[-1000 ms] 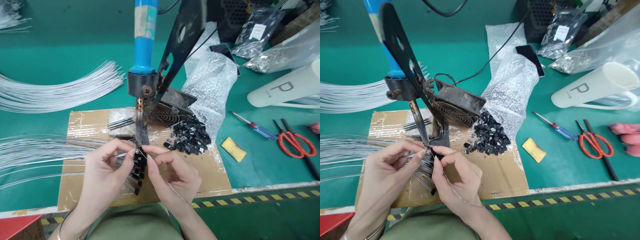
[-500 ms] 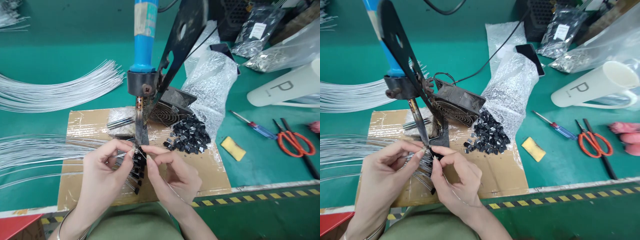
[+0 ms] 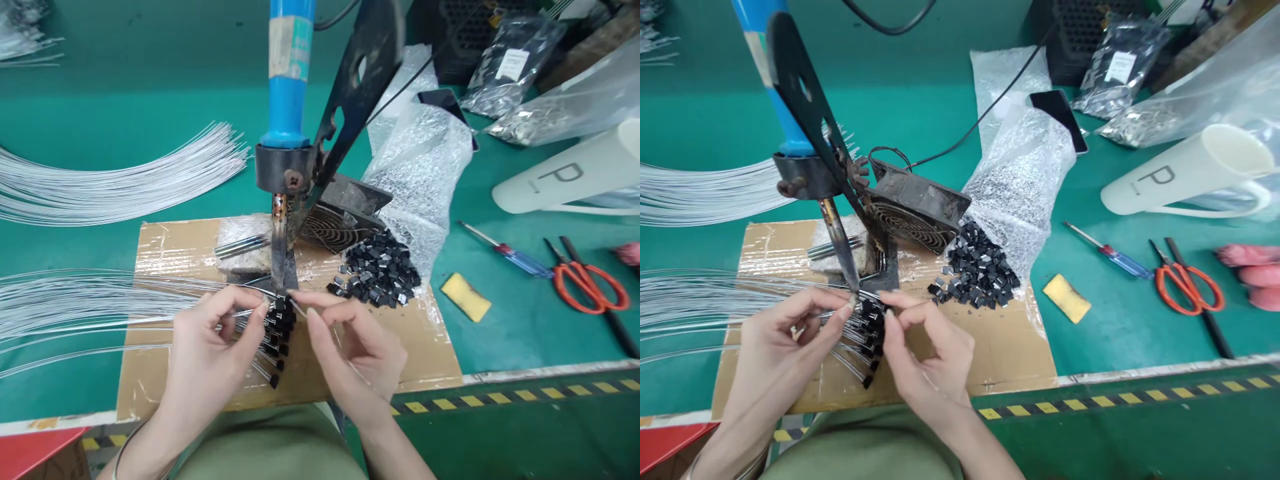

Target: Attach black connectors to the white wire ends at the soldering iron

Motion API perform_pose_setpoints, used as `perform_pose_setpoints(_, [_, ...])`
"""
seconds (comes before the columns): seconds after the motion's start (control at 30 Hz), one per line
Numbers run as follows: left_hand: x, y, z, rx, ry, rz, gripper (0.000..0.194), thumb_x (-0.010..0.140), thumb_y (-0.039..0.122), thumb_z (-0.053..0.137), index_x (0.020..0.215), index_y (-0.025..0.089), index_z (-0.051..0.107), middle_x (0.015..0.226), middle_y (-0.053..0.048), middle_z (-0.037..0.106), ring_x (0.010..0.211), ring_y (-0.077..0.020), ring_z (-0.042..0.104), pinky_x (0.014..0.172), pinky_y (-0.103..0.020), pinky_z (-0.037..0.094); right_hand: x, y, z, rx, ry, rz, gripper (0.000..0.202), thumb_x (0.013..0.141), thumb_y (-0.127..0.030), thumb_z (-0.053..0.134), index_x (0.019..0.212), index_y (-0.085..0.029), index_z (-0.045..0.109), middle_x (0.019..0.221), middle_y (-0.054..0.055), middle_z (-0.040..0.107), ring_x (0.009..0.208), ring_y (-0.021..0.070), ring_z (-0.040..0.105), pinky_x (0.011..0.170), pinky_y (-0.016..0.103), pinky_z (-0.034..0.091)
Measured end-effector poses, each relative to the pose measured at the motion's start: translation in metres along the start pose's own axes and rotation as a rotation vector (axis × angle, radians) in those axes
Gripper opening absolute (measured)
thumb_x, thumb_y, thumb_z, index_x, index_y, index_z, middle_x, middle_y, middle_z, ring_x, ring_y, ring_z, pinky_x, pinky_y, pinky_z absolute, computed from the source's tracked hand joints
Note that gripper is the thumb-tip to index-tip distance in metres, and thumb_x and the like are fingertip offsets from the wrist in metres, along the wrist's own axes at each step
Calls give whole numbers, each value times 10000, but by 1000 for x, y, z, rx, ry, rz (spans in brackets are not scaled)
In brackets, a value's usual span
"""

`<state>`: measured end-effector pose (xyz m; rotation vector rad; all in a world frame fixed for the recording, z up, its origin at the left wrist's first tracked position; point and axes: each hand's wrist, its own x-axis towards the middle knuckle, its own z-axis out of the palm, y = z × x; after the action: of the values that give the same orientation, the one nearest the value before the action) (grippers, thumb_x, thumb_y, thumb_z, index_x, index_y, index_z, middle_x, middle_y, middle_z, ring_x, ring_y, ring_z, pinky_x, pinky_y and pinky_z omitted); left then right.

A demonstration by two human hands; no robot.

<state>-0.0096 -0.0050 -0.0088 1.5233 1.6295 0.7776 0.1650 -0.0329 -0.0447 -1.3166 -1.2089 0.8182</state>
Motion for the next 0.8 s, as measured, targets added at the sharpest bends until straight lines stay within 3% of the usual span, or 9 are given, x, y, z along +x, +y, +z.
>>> perform_pose_setpoints(0.1, [-4, -9, -2, 125, 25, 161, 109, 936, 194, 706, 860, 255, 756, 905, 6, 775, 729, -169, 623, 739, -323, 497, 6, 16, -16, -202, 73, -68, 166, 967, -115, 665, 865, -239, 623, 1115, 75, 835, 1162, 265, 776, 1157, 555, 543])
perform_pose_setpoints(0.17, [-8, -14, -3, 165, 17, 243, 126, 937, 164, 708, 947, 267, 781, 997, -25, 787, 940, -228, 679, 886, -377, 511, 8, 28, -27, -343, 41, -115, 171, 956, -114, 664, 865, -245, 603, 1115, 74, 827, 1215, 283, 755, 1189, 609, 498])
perform_pose_setpoints(0.3, [-19, -17, -13, 122, 3, 278, 257, 923, 130, 733, 1095, 315, 780, 1083, -27, 776, 1000, -250, 666, 922, -430, 498, 4, 39, -44, -385, 7, -179, 180, 928, -96, 685, 854, -244, 614, 1008, 68, 817, 1113, 284, 791, 1062, 544, 601])
perform_pose_setpoints(0.4, [-10, -15, -34, 107, 123, 290, 194, 930, 144, 747, 1005, 321, 770, 1010, 6, 770, 957, -241, 673, 911, -431, 495, -2, 40, -49, -291, 159, -150, 175, 935, -108, 704, 835, -235, 637, 924, 63, 813, 974, 271, 812, 977, 504, 636])
perform_pose_setpoints(0.5, [30, -21, -66, 397, 272, 309, 52, 994, 276, 704, 1028, 269, 743, 1060, -6, 762, 1011, -235, 662, 992, -405, 488, -5, 41, -51, -183, 322, -95, 183, 943, -146, 731, 794, -216, 652, 875, 69, 817, 874, 253, 814, 879, 433, 648])
perform_pose_setpoints(0.53, [51, -25, -77, 538, 263, 317, 133, 1022, 335, 659, 1090, 254, 740, 1100, -14, 753, 1030, -232, 653, 1023, -391, 474, -5, 42, -51, -153, 358, -77, 188, 942, -161, 744, 781, -209, 659, 855, 68, 817, 839, 245, 813, 850, 410, 648])
perform_pose_setpoints(0.6, [97, -38, -94, 616, 210, 308, 282, 988, 385, 682, 1200, 206, 736, 1161, -42, 719, 1033, -241, 650, 1007, -362, 480, -4, 44, -51, -109, 402, -46, 199, 934, -200, 769, 764, -202, 667, 823, 66, 818, 786, 238, 812, 803, 382, 649])
perform_pose_setpoints(0.7, [161, -61, -105, 639, 128, 325, 367, 927, 339, 701, 1236, 142, 721, 1212, -96, 675, 1006, -251, 646, 1004, -368, 489, -1, 45, -51, -112, 431, -21, 229, 914, -261, 803, 738, -201, 669, 797, 73, 824, 754, 248, 816, 758, 367, 654])
perform_pose_setpoints(0.8, [195, -76, -104, 615, 100, 348, 182, 868, 301, 745, 1000, 176, 747, 1075, -109, 690, 1018, -277, 630, 1018, -407, 477, 1, 45, -51, -125, 456, 10, 258, 896, -325, 824, 720, -199, 684, 780, 81, 826, 729, 252, 815, 714, 358, 656])
